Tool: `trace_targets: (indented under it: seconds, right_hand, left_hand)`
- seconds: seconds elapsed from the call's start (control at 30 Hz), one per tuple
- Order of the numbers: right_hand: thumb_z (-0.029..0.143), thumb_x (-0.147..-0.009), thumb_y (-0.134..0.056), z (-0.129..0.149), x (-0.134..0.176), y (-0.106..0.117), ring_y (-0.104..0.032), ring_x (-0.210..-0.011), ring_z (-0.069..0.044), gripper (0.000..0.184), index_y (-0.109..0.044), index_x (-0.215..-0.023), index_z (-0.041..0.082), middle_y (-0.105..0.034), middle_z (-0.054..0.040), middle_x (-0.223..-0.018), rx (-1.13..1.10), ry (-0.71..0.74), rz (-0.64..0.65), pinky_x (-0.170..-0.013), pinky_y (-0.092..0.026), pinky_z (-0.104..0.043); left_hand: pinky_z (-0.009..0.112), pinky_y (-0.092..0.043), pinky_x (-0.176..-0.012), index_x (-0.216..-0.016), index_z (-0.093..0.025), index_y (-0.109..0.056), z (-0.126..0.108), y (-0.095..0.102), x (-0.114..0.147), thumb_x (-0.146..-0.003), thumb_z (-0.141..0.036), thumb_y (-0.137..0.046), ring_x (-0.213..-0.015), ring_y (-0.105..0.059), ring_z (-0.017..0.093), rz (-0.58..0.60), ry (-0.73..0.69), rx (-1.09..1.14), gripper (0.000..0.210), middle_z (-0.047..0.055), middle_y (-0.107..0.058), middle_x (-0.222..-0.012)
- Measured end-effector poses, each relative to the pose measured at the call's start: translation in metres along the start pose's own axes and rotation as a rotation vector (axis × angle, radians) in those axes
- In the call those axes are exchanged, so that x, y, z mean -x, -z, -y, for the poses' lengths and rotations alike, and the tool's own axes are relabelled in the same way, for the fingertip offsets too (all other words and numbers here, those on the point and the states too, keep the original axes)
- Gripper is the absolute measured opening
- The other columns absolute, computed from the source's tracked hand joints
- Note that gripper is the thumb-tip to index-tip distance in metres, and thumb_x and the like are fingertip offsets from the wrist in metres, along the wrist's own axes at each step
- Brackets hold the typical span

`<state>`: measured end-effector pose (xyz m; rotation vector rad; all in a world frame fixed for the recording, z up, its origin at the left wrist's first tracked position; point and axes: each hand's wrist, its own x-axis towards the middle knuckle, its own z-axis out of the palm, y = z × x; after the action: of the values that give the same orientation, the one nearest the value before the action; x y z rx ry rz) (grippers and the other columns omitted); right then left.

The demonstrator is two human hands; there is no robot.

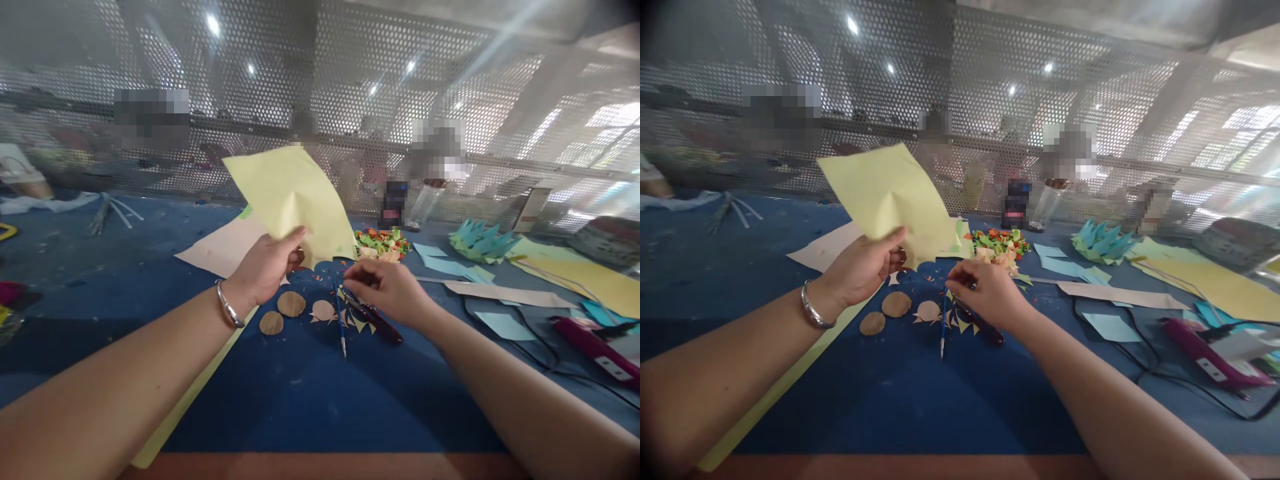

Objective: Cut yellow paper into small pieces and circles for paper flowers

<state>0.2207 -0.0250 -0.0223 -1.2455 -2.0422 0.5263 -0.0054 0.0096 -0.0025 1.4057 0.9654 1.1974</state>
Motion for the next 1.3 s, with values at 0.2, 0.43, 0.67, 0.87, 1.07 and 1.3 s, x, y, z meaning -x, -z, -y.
trace_targets:
  seconds: [0.2, 0.43, 0.67, 0.87, 1.07, 1.3]
  right_hand:
    - [0.030, -0.087, -0.069, 0.022, -0.017, -0.042, -0.064, -0.099, -0.025, 0.023, -0.068, -0.106, 0.017, -0.072, -0.0085, -0.102, 0.414, 0.308, 0.134, -0.085, -0.049, -0.037]
    - [0.038, -0.098, -0.056, 0.031, -0.032, -0.074, -0.062, -0.089, -0.025, 0.027, -0.069, -0.095, 0.014, -0.071, -0.0099, -0.089, 0.661, 0.485, 0.217, -0.079, -0.048, -0.036]
    - [0.023, -0.098, -0.047, 0.027, -0.031, -0.076, -0.060, -0.077, -0.022, 0.027, -0.068, -0.082, 0.016, -0.068, -0.0094, -0.078, 0.715, 0.577, 0.055, -0.071, -0.045, -0.035]
    - [0.024, -0.093, -0.051, 0.027, -0.027, -0.057, -0.059, -0.071, -0.016, 0.020, -0.066, -0.081, 0.018, -0.066, -0.0038, -0.075, 0.257, 0.281, -0.254, -0.069, -0.044, -0.028]
    - [0.032, -0.090, -0.054, 0.019, -0.032, -0.043, -0.056, -0.064, -0.015, 0.024, -0.063, -0.074, 0.018, -0.062, -0.0007, -0.067, -0.032, 0.011, -0.393, -0.063, -0.043, -0.026]
    - [0.035, -0.092, -0.052, 0.010, -0.034, -0.044, -0.058, -0.062, -0.015, 0.026, -0.066, -0.080, 0.018, -0.065, -0.0016, -0.067, -0.115, -0.049, -0.427, -0.061, -0.044, -0.027]
  left_hand:
    - [0.033, -0.055, -0.080, -0.105, -0.024, -0.065, 0.010, 0.020, -0.009, -0.096, -0.045, -0.051, -0.093, -0.070, 0.019, 0.065, 0.007, 0.135, 0.027, 0.006, -0.074, -0.102]
    - [0.033, -0.054, -0.076, -0.117, -0.024, -0.062, 0.016, 0.021, -0.012, -0.097, -0.042, -0.050, -0.091, -0.071, 0.020, 0.109, -0.016, 0.192, 0.030, 0.005, -0.076, -0.092]
    - [0.031, -0.054, -0.078, -0.108, -0.023, -0.062, 0.020, 0.024, -0.015, -0.097, -0.043, -0.049, -0.092, -0.070, 0.018, 0.040, -0.021, 0.135, 0.026, 0.006, -0.074, -0.093]
    - [0.030, -0.054, -0.078, -0.100, -0.024, -0.064, 0.022, 0.024, -0.013, -0.096, -0.043, -0.053, -0.088, -0.070, 0.016, 0.032, -0.021, 0.168, 0.022, 0.003, -0.074, -0.090]
    - [0.033, -0.056, -0.078, -0.103, -0.022, -0.066, 0.017, 0.009, 0.002, -0.095, -0.042, -0.055, -0.091, -0.071, 0.020, 0.165, 0.095, 0.317, 0.025, 0.006, -0.076, -0.096]
    - [0.028, -0.055, -0.081, -0.099, -0.023, -0.073, 0.018, 0.001, 0.007, -0.095, -0.035, -0.059, -0.087, -0.070, 0.015, 0.191, 0.179, 0.437, 0.020, 0.004, -0.076, -0.102]
